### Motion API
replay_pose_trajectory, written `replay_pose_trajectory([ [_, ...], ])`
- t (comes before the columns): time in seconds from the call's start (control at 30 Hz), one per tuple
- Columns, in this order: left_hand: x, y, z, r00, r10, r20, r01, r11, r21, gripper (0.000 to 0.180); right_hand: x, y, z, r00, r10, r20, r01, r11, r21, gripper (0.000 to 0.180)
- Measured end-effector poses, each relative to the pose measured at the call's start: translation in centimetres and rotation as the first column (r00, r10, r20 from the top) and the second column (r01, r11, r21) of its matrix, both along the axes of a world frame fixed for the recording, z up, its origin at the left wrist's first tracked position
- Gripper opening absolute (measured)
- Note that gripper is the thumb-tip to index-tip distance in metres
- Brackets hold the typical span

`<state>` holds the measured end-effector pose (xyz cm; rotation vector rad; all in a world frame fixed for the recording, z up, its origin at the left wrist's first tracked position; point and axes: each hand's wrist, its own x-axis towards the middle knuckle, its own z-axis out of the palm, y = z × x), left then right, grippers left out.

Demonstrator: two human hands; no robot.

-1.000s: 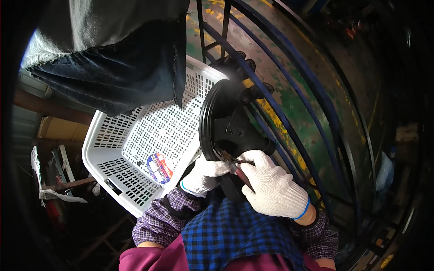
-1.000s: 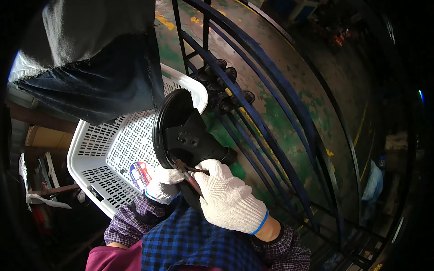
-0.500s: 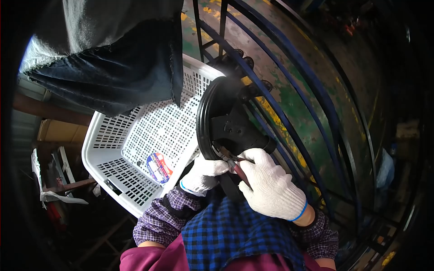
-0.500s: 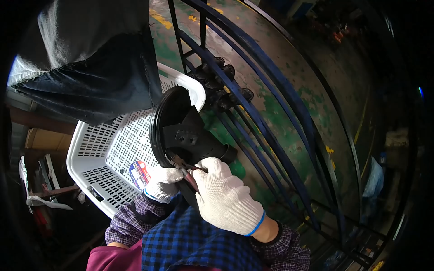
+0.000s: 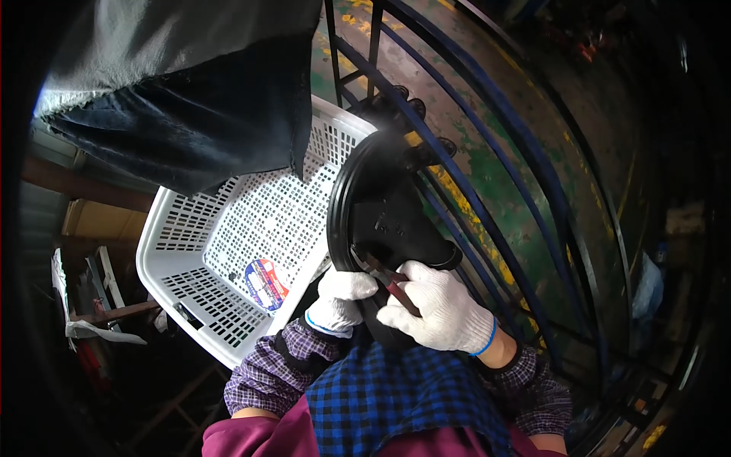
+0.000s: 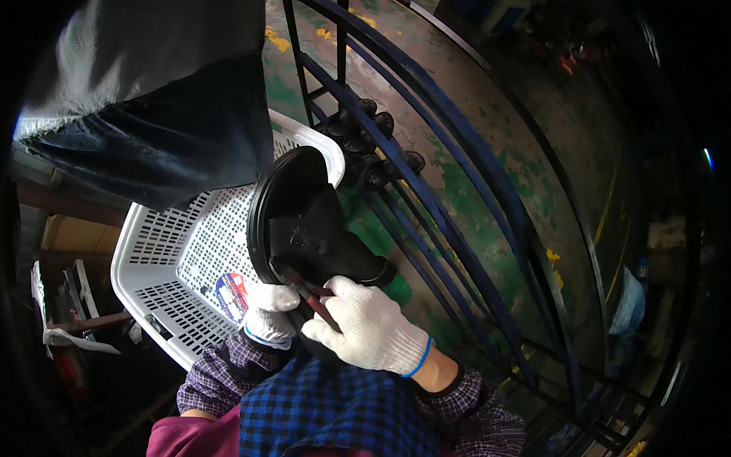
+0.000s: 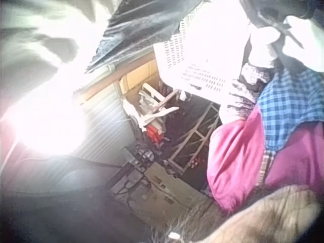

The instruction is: Using a small tool to trim excess material from the soles of finished sandals before placing them in a basket or on a rack.

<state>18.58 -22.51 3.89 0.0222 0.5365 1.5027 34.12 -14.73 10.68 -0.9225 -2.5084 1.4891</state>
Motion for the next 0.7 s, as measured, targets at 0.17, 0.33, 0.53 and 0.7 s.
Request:
replay_pose_trajectory([
  [0.17,-0.1,0.2,-1.4,0.918,0.110,0.381,-0.060,0.988,-0.140,0.058,0.7,-0.4,0.3,0.852,-0.102,-0.513,0.078,0.995,-0.067,0.017],
  [0.33,-1.1,1.2,0.2,0.938,0.089,0.334,-0.087,0.996,-0.023,0.066,1.0,1.5,2.0,0.707,-0.339,-0.621,0.226,0.940,-0.255,0.021],
  [0.53,-2.1,2.9,1.2,0.977,0.140,0.164,-0.134,0.990,-0.046,0.061,0.1,3.0,0.9,0.949,0.056,-0.310,-0.030,0.996,0.087,0.044],
  [0.7,-4.7,4.3,1.2,0.961,0.247,0.120,-0.227,0.961,-0.161,0.048,3.9,0.1,-2.4,0.858,-0.372,-0.356,0.250,0.905,-0.344,0.047],
])
